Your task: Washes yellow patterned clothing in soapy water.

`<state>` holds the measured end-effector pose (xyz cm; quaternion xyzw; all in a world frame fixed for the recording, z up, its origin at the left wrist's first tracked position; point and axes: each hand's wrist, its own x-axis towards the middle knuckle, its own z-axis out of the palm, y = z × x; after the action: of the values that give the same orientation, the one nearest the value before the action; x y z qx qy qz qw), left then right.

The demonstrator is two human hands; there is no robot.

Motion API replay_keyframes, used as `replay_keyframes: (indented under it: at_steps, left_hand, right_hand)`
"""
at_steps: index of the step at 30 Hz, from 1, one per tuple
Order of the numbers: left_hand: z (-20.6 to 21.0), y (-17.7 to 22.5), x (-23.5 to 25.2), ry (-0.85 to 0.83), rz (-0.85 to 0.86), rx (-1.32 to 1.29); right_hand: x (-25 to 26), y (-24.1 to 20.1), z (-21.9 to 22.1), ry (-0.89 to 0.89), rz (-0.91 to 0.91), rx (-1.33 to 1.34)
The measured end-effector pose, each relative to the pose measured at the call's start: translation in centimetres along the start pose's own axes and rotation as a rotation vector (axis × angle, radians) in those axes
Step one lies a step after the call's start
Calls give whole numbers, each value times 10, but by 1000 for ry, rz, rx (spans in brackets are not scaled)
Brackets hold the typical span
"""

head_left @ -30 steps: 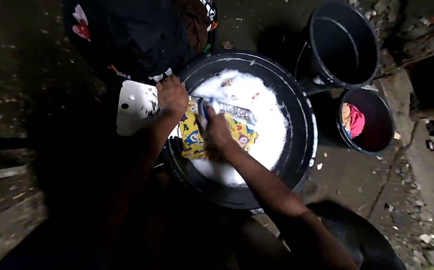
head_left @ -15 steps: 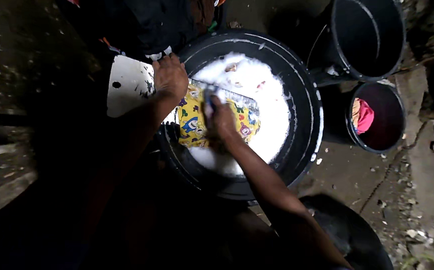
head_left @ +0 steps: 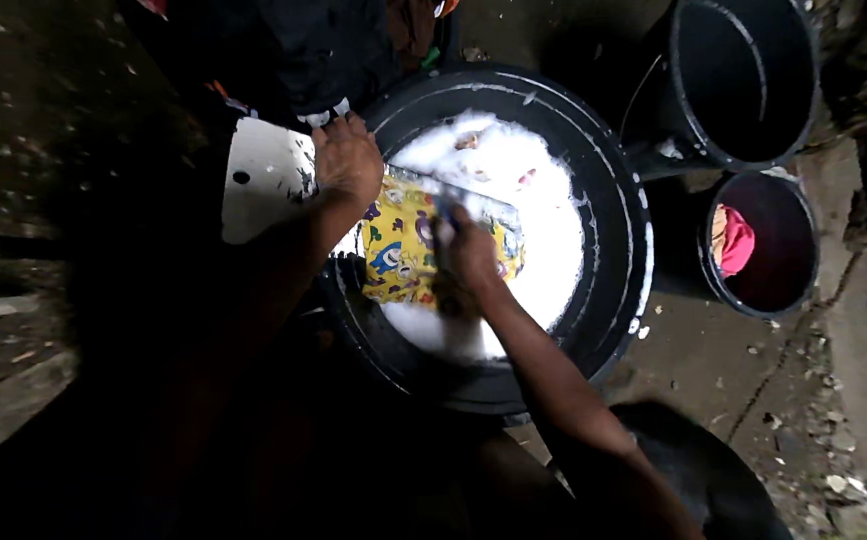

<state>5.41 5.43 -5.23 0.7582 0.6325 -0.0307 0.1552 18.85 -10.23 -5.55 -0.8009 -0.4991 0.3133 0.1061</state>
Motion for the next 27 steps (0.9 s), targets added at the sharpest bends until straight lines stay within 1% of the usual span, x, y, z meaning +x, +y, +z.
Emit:
replay_keyframes:
  at_steps: [1,3,4,5,6,7,9,10,11,12,13,15,17,18,19,20,21,22,24,25,26,27]
  left_hand:
    - [-2,1,3,7,-1,3]
    - [-2,0,4,-2,-9,9]
    - [-1,0,3,-4,-8,20]
    - [0,1,2,-3,-7,27]
    - [0,2,3,-1,-7,31]
    - [0,2,3,1,-5,29]
    - [1,0,3,9,-8,11]
    - [0,0,2,4,-8,7]
    - [-1,0,0,-10,-10,6]
    - [-2,2,-1,-18,-10,5]
    - [-2,3,0,-17,-13,5]
    - [-4,3,3,-12,-25,5]
    - [-2,0,3,-20,-34,16]
    - [-1,0,3,-17,-27,29]
    - [1,1,3,-9,-21,41]
    - [0,2,4,0,-18,43]
    - [1,2,5,2,-12,38]
    - [1,2,4,1,-9,19]
    - [-1,-1,2,-4,-14,-14]
    - [-1,-1,-1,-6,-14,-14]
    - [-1,0,-2,-9,-11,-14]
    - [-2,1,-1,-9,-8,-14]
  right_hand:
    - [-2,34,-4,47,72,8]
    - [-2,92,-8,66,300,10]
    - [0,105,-11,54,396,10]
    - [4,103,-15,54,428,16]
    - [9,88,-19,67,390,20]
    - [12,60,-20,73,288,27]
    - [14,-15,-14,39,39,-6]
    - [13,-43,-7,14,-51,-12]
    - [12,-58,-1,-18,-98,-12]
    - [10,-57,1,-46,-95,-14]
    - [9,-40,0,-49,-68,-5]
    - [3,21,-4,22,27,9]
    - [0,81,-9,46,247,1]
    - [0,98,-14,34,355,11]
    - [2,102,-18,42,402,22]
    - [6,91,-21,68,378,38]
    - [9,68,-21,92,293,47]
    - [11,35,-18,96,175,41]
    - [11,-36,-8,43,-39,16]
    - [9,-56,-3,-8,-92,9]
    - [8,-60,-2,-50,-103,17]
    - [8,-48,-3,-65,-78,26]
